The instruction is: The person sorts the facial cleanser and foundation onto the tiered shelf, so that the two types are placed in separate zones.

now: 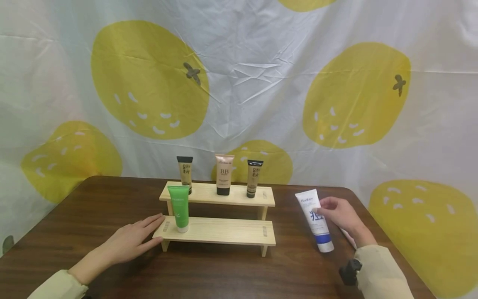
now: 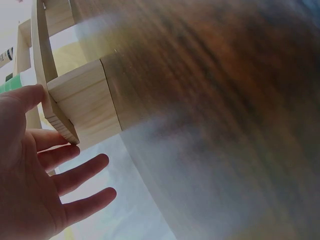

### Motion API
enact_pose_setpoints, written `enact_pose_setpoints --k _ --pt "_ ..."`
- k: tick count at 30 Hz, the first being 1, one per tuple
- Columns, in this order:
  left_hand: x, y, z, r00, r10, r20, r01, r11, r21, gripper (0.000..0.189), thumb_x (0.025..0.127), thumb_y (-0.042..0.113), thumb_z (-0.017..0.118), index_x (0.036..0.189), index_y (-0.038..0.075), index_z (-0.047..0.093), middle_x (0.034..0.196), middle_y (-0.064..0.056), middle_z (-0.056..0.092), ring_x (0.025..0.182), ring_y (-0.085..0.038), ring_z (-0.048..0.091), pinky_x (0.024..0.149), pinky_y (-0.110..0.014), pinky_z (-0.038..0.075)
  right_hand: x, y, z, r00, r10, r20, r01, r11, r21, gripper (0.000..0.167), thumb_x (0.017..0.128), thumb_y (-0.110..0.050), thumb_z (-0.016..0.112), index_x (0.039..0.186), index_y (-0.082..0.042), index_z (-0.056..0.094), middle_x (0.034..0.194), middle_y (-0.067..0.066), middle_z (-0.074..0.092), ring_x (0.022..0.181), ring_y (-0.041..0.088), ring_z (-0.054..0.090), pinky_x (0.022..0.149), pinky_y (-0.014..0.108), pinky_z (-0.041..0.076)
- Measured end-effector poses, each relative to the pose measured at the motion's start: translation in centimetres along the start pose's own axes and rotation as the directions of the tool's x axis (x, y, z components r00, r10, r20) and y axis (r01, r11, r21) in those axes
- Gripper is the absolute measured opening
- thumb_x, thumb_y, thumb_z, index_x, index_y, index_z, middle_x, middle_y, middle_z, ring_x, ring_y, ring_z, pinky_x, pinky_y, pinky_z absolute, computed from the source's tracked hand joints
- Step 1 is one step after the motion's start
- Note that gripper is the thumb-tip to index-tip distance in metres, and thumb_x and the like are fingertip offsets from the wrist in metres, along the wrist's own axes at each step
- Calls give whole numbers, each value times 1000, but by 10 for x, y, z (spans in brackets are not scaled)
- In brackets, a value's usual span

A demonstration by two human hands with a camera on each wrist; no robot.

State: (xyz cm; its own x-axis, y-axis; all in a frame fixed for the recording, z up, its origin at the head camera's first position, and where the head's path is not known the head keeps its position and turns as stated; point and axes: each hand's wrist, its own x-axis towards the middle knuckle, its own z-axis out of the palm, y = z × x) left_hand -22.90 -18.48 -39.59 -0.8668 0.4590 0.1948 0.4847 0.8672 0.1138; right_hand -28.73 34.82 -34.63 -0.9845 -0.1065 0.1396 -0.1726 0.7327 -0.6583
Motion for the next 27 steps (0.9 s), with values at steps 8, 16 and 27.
enact_pose_setpoints --k 8,16,27 --pt "1 -1 0 1000 -3 6 3 1000 -1 64 88 51 41 132 6 42 132 -11 40 105 -32 50 76 -53 40 -1 -8 2 997 -60 -48 62 997 47 41 82 -24 65 103 9 53 93 15 60 82 20 56 66 27 47" --pt "1 -1 0 1000 5 1 -5 1000 -7 63 88 50 42 132 5 42 132 -12 40 105 -33 50 76 -53 40 -6 -21 4 992 -96 -82 101 993 58 39 82 -25 64 103 7 55 99 18 58 89 25 55 70 23 45" --pt "1 0 -3 1000 0 11 0 1000 -5 64 89 51 41 133 5 41 132 -12 39 105 -32 50 76 -52 41 -9 -38 5 982 -142 -122 153 984 87 37 81 -23 66 101 6 56 96 17 58 80 12 56 67 25 46"
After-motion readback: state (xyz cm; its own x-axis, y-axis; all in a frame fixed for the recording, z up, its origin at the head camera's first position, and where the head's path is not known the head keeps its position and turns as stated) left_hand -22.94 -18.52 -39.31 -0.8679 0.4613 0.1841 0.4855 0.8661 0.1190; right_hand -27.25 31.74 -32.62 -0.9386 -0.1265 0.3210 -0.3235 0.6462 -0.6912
